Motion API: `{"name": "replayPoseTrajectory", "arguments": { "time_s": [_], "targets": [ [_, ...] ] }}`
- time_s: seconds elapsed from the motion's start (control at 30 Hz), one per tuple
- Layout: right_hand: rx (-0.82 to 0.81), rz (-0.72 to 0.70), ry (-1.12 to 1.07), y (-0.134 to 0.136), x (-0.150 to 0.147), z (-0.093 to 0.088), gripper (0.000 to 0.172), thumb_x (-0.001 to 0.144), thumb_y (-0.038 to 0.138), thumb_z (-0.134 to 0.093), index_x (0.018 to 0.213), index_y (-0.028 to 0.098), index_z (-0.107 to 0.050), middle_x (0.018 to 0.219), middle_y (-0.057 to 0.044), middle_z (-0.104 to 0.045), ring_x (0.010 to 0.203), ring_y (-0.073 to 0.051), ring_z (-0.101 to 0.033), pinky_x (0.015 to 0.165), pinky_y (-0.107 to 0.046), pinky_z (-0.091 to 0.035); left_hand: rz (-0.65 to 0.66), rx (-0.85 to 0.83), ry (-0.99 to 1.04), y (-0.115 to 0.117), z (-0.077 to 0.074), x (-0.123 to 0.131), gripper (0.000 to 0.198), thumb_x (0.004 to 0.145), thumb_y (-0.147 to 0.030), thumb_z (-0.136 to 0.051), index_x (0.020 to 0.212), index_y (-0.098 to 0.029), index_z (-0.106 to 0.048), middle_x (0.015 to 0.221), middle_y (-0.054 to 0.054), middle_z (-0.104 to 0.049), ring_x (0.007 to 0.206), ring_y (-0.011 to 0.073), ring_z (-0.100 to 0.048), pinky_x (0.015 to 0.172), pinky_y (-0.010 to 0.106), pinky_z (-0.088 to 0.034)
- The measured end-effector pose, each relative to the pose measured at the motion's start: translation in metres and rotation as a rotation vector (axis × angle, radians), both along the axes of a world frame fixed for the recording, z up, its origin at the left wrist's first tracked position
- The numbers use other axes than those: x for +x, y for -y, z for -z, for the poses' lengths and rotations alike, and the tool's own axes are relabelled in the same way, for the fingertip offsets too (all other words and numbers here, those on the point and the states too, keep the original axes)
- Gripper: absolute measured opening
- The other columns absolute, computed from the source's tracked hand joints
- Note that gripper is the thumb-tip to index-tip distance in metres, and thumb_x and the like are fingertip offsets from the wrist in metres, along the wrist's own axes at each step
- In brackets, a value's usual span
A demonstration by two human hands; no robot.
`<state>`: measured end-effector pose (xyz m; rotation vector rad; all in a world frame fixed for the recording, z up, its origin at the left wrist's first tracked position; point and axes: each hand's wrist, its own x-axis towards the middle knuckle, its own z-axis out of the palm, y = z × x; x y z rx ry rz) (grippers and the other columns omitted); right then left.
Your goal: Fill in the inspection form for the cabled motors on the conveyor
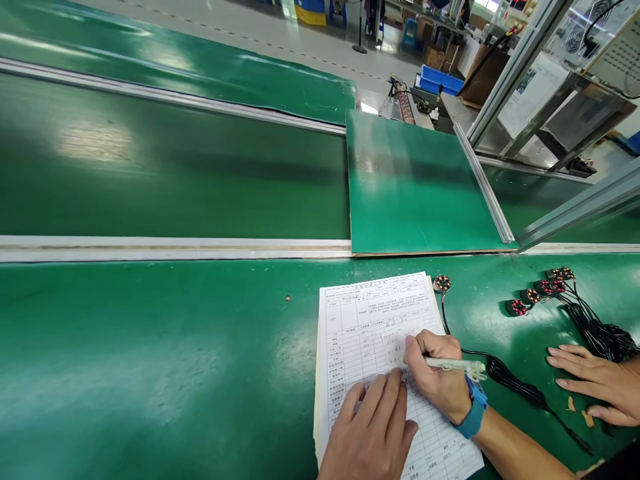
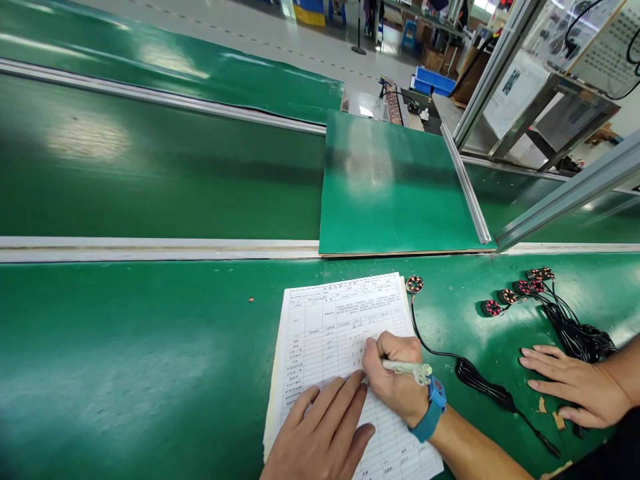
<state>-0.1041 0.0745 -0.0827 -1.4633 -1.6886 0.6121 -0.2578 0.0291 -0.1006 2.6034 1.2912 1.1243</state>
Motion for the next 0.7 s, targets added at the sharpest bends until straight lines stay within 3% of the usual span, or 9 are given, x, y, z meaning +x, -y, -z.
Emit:
{"name": "replayPoseTrajectory", "arguments": {
  "time_s": [0.27,0.7],
  "targets": [
    [-0.017,0.012,-0.008,-0.0014,-0.001,0.001,0.047,0.099,0.024,-0.055,0.06,0.02,-0.029,0.052,0.008,-0.025,0.046,-0.006,-0.027,0.046,-0.023,-0.024,0.003,0.009,0.001,0.0008,0.0053,-0.0002,0.034,0.104,-0.027,-0.042,0.105,-0.009,-0.071,0.109,0.011,-0.077,0.099,0.0258,-0.063,0.089,0.043,-0.04],
    [-0.015,0.014,0.012,-0.0027,-0.0021,0.0,0.048,0.099,0.025,-0.054,0.06,0.02,-0.027,0.053,0.009,-0.024,0.045,-0.006,-0.027,0.047,-0.023,-0.024,0.002,-0.006,0.008,0.0008,0.0017,0.0003,0.035,0.104,-0.027,-0.041,0.105,-0.009,-0.071,0.109,0.011,-0.077,0.1,0.0258,-0.064,0.089,0.043,-0.04]
  ]
}}
